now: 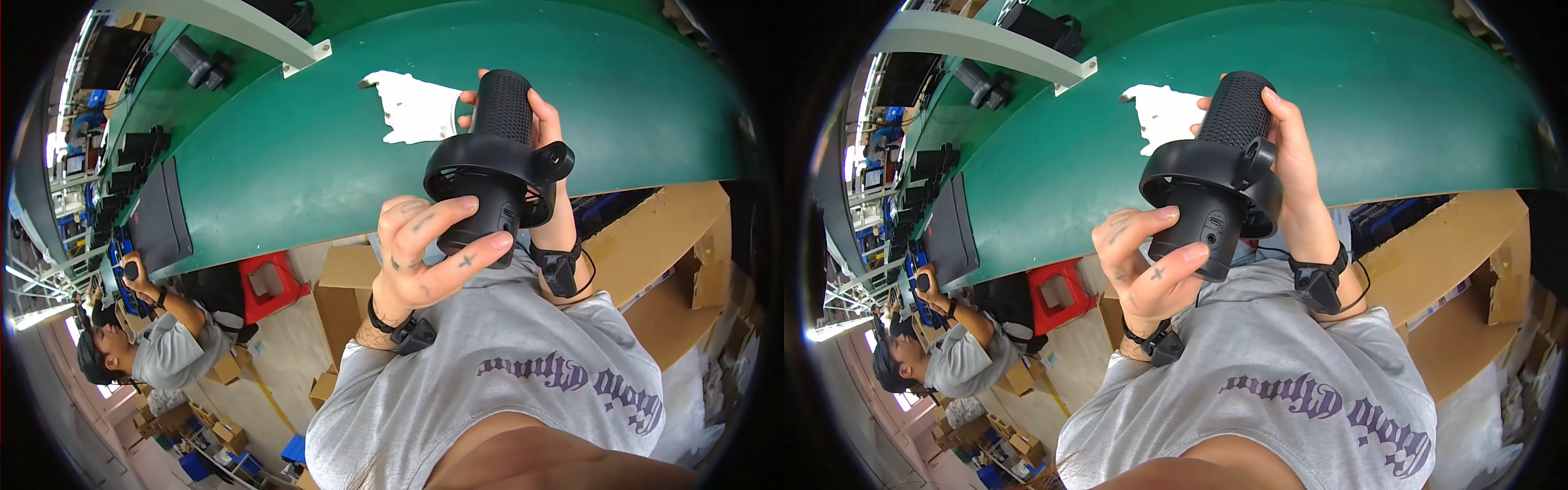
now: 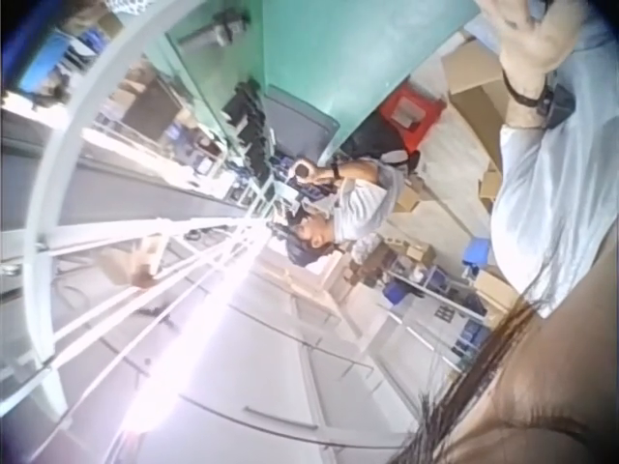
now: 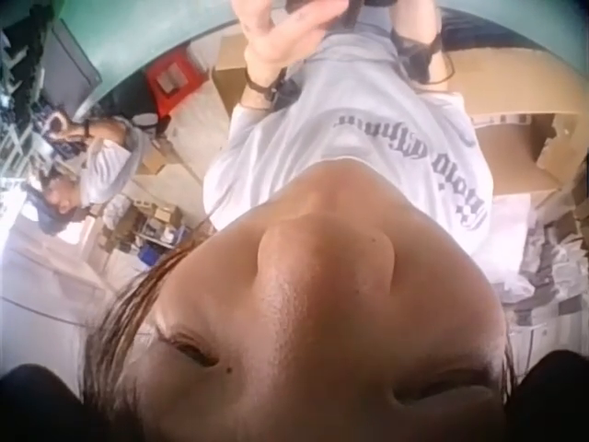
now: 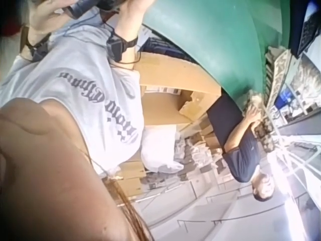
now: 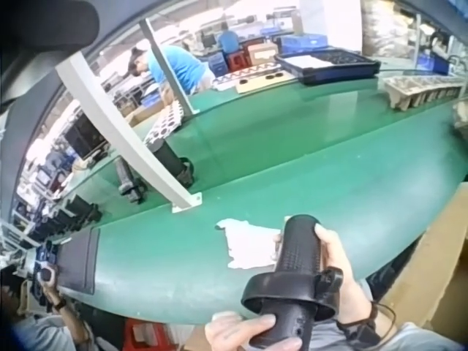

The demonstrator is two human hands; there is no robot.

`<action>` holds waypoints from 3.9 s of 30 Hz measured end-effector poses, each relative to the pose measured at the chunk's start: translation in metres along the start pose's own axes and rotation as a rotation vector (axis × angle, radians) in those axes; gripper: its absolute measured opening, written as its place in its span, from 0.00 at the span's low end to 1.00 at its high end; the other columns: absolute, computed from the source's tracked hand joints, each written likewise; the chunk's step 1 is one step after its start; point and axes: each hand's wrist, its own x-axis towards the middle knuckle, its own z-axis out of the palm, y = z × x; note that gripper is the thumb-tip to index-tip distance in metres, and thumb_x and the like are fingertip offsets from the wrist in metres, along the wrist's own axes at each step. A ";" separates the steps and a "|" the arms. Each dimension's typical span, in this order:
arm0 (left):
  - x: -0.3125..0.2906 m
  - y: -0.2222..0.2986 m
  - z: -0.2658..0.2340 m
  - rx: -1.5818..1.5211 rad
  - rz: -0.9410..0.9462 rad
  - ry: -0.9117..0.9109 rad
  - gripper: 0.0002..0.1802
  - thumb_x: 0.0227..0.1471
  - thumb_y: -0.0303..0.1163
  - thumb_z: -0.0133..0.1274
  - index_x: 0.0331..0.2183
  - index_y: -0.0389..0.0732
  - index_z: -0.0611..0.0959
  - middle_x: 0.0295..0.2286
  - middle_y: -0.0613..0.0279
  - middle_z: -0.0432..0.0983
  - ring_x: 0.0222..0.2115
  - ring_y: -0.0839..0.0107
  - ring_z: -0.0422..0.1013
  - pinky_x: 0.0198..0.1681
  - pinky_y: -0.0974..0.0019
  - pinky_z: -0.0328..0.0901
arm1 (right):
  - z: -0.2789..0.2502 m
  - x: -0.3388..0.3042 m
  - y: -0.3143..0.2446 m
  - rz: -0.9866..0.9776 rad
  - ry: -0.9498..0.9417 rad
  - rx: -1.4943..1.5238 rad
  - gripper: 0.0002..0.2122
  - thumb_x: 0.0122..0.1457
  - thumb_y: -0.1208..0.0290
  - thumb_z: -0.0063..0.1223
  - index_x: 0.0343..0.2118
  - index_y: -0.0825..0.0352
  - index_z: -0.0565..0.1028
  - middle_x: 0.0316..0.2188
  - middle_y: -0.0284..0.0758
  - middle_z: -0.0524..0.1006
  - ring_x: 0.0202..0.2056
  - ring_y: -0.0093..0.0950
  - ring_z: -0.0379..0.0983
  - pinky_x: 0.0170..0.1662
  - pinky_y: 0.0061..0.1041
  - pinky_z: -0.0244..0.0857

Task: The person picks up a microphone and wipes it with a cloth, then repeats this process for three more microphones, placing each on the table after cleaning.

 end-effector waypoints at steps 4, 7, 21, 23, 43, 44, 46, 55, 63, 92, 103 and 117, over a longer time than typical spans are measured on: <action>0.011 0.002 0.003 0.016 0.037 -0.025 0.17 0.38 0.32 0.62 0.35 0.62 0.85 0.42 0.67 0.73 0.35 0.70 0.62 0.32 0.68 0.60 | 0.001 0.004 -0.004 0.032 -0.028 0.053 0.26 0.62 0.53 0.36 0.55 0.70 0.64 0.45 0.46 0.73 0.40 0.34 0.75 0.39 0.31 0.76; 0.013 0.002 0.005 0.055 0.114 -0.065 0.17 0.40 0.32 0.63 0.34 0.65 0.84 0.41 0.72 0.73 0.34 0.70 0.59 0.30 0.68 0.58 | -0.001 0.004 -0.008 0.051 -0.083 0.117 0.25 0.62 0.53 0.36 0.52 0.69 0.66 0.45 0.46 0.73 0.42 0.36 0.75 0.42 0.33 0.75; 0.034 0.018 -0.020 -0.336 0.052 -0.359 0.20 0.30 0.32 0.59 0.33 0.47 0.86 0.35 0.65 0.74 0.30 0.71 0.65 0.31 0.68 0.60 | 0.001 -0.007 -0.044 -0.339 -0.560 -0.089 0.41 0.49 0.58 0.55 0.63 0.69 0.50 0.40 0.47 0.71 0.33 0.35 0.76 0.36 0.34 0.74; 0.039 0.018 -0.019 -0.182 -0.447 -0.380 0.19 0.29 0.36 0.62 0.30 0.41 0.85 0.31 0.63 0.69 0.30 0.69 0.65 0.31 0.67 0.61 | 0.006 -0.015 -0.051 -0.395 -0.682 -0.243 0.37 0.54 0.58 0.51 0.63 0.67 0.50 0.44 0.41 0.66 0.38 0.30 0.68 0.37 0.31 0.74; 0.018 0.016 0.010 -0.785 -0.831 -0.538 0.21 0.28 0.33 0.73 0.27 0.41 0.79 0.29 0.66 0.63 0.34 0.70 0.62 0.40 0.69 0.59 | 0.008 -0.034 -0.065 -0.155 -0.449 -0.354 0.43 0.41 0.69 0.62 0.62 0.68 0.53 0.36 0.43 0.76 0.32 0.28 0.77 0.37 0.26 0.72; 0.022 0.017 0.006 -0.730 -0.804 -0.580 0.21 0.28 0.32 0.73 0.27 0.41 0.79 0.29 0.66 0.62 0.34 0.71 0.61 0.39 0.70 0.59 | 0.006 -0.034 -0.062 -0.168 -0.444 -0.320 0.43 0.41 0.68 0.62 0.62 0.67 0.53 0.36 0.43 0.75 0.31 0.29 0.77 0.37 0.27 0.72; 0.021 0.021 0.005 -0.677 -0.777 -0.617 0.21 0.28 0.31 0.73 0.27 0.41 0.79 0.29 0.67 0.62 0.33 0.71 0.61 0.38 0.71 0.58 | 0.002 -0.036 -0.059 -0.180 -0.439 -0.288 0.43 0.42 0.67 0.62 0.62 0.67 0.53 0.36 0.44 0.75 0.31 0.30 0.77 0.36 0.27 0.73; 0.000 0.035 0.012 -0.631 -0.683 0.083 0.38 0.27 0.30 0.73 0.42 0.37 0.70 0.36 0.62 0.64 0.32 0.74 0.65 0.38 0.69 0.64 | -0.015 -0.028 -0.047 -0.344 -0.422 0.308 0.34 0.52 0.56 0.52 0.60 0.63 0.56 0.43 0.43 0.70 0.37 0.34 0.74 0.37 0.34 0.74; 0.012 0.064 0.019 -0.195 -0.392 -0.128 0.40 0.23 0.37 0.74 0.41 0.36 0.74 0.38 0.56 0.68 0.32 0.67 0.72 0.28 0.67 0.71 | -0.017 -0.047 -0.012 -0.149 -0.213 0.697 0.28 0.53 0.59 0.52 0.55 0.67 0.61 0.46 0.38 0.64 0.42 0.29 0.65 0.43 0.33 0.67; 0.028 0.081 0.000 0.306 0.379 -0.516 0.07 0.39 0.30 0.59 0.28 0.48 0.82 0.40 0.75 0.72 0.42 0.62 0.67 0.35 0.65 0.66 | -0.018 -0.052 -0.006 -0.025 -0.207 0.553 0.28 0.57 0.50 0.42 0.53 0.67 0.65 0.37 0.41 0.73 0.35 0.35 0.72 0.35 0.33 0.72; 0.032 0.080 -0.002 0.243 0.532 -0.671 0.07 0.35 0.31 0.58 0.25 0.47 0.81 0.39 0.75 0.71 0.46 0.71 0.65 0.40 0.64 0.60 | -0.020 -0.045 0.007 0.130 -0.322 0.768 0.35 0.54 0.55 0.51 0.60 0.69 0.54 0.39 0.32 0.67 0.34 0.26 0.61 0.35 0.26 0.61; -0.055 -0.054 -0.108 0.436 -0.337 -0.445 0.26 0.44 0.31 0.60 0.49 0.48 0.76 0.52 0.60 0.65 0.51 0.57 0.62 0.53 0.55 0.58 | -0.063 -0.040 -0.138 -1.091 0.628 -1.331 0.29 0.50 0.74 0.65 0.55 0.68 0.66 0.47 0.39 0.73 0.46 0.27 0.70 0.52 0.24 0.63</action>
